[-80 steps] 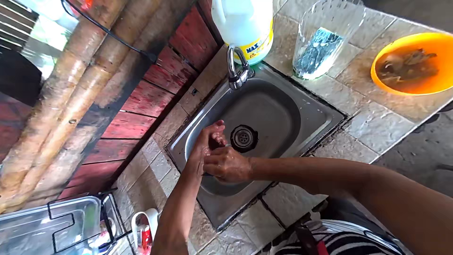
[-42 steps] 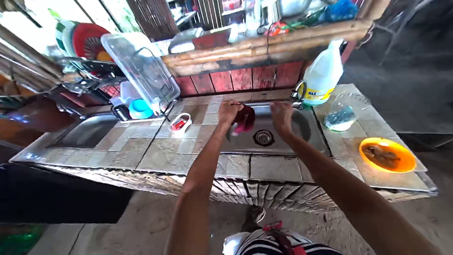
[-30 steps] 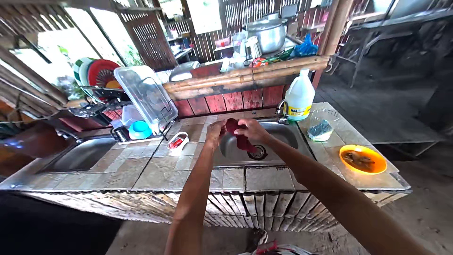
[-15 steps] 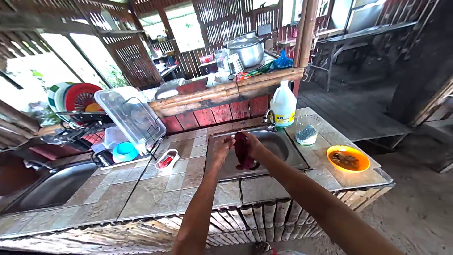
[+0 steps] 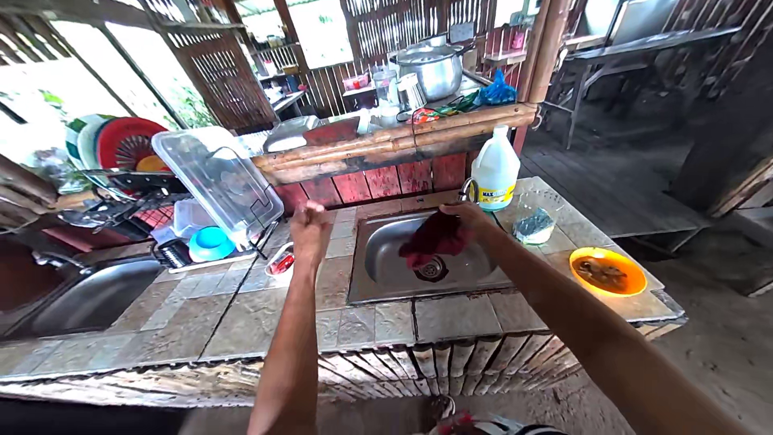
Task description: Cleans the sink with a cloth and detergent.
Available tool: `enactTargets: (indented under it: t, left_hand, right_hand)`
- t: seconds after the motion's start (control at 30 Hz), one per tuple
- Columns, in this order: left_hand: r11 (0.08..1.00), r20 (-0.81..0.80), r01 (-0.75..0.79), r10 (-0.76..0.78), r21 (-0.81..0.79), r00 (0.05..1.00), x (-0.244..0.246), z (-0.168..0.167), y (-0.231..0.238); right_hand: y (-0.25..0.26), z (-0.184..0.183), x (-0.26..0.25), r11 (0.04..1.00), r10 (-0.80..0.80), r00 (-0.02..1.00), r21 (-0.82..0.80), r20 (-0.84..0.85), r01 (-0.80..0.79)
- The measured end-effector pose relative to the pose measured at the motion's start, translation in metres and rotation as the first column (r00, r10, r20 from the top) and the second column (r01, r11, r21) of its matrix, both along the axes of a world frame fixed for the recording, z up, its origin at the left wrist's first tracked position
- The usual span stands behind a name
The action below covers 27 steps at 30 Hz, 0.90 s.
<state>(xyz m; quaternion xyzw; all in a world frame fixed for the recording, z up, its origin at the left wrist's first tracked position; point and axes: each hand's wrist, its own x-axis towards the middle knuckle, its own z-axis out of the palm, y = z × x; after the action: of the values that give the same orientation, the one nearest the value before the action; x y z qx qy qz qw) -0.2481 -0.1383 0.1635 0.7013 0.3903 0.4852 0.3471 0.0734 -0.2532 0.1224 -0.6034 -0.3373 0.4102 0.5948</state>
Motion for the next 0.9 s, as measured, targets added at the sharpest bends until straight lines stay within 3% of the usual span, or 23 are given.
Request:
enactTargets:
  t: [0.03, 0.17, 0.3, 0.43, 0.53, 0.63, 0.7, 0.73, 0.9]
  left_hand:
    - [0.994, 0.060, 0.096, -0.093, -0.053, 0.994, 0.006, -0.006, -0.004]
    - [0.887, -0.066, 0.433, -0.448, -0.163, 0.892, 0.065, -0.055, -0.037]
    - [0.853, 0.064, 0.480, -0.478, -0.204, 0.876, 0.075, -0.056, -0.049]
    - [0.919, -0.243, 0.335, -0.381, -0.210, 0.892, 0.010, -0.052, -0.022]
    - [0.957, -0.538, 0.163, -0.270, -0.238, 0.798, -0.062, -0.119, 0.000]
    - [0.987, -0.651, 0.066, -0.146, -0.145, 0.745, -0.073, -0.209, -0.048]
    - [0.997, -0.649, 0.025, -0.068, -0.075, 0.757, -0.021, -0.216, -0.090]
    - [0.996, -0.640, 0.080, -0.089, -0.043, 0.763, 0.017, -0.215, -0.108]
    - [0.865, -0.668, 0.496, -0.411, -0.072, 0.620, 0.236, -0.231, -0.188]
  right_hand:
    - [0.004, -0.002, -0.007, 0.997, 0.075, 0.997, 0.019, -0.003, -0.075]
    - [0.021, 0.006, -0.059, 0.935, 0.332, 0.925, 0.066, 0.184, -0.349]
    - [0.010, 0.031, -0.068, 0.886, 0.418, 0.886, 0.123, 0.202, -0.446]
    - [-0.023, 0.025, -0.038, 0.854, 0.411, 0.715, 0.034, 0.565, -0.519]
    - [-0.090, -0.023, 0.006, 0.958, 0.259, 0.694, -0.089, 0.672, -0.271]
    - [-0.184, -0.089, 0.039, 0.978, 0.068, 0.706, -0.188, 0.705, 0.094]
    - [-0.228, -0.113, 0.036, 0.934, -0.125, 0.703, -0.157, 0.700, 0.322]
    - [-0.239, -0.118, 0.028, 0.902, -0.215, 0.692, -0.131, 0.689, 0.411]
    - [-0.238, -0.146, 0.020, 0.839, -0.389, 0.567, 0.025, 0.726, 0.544]
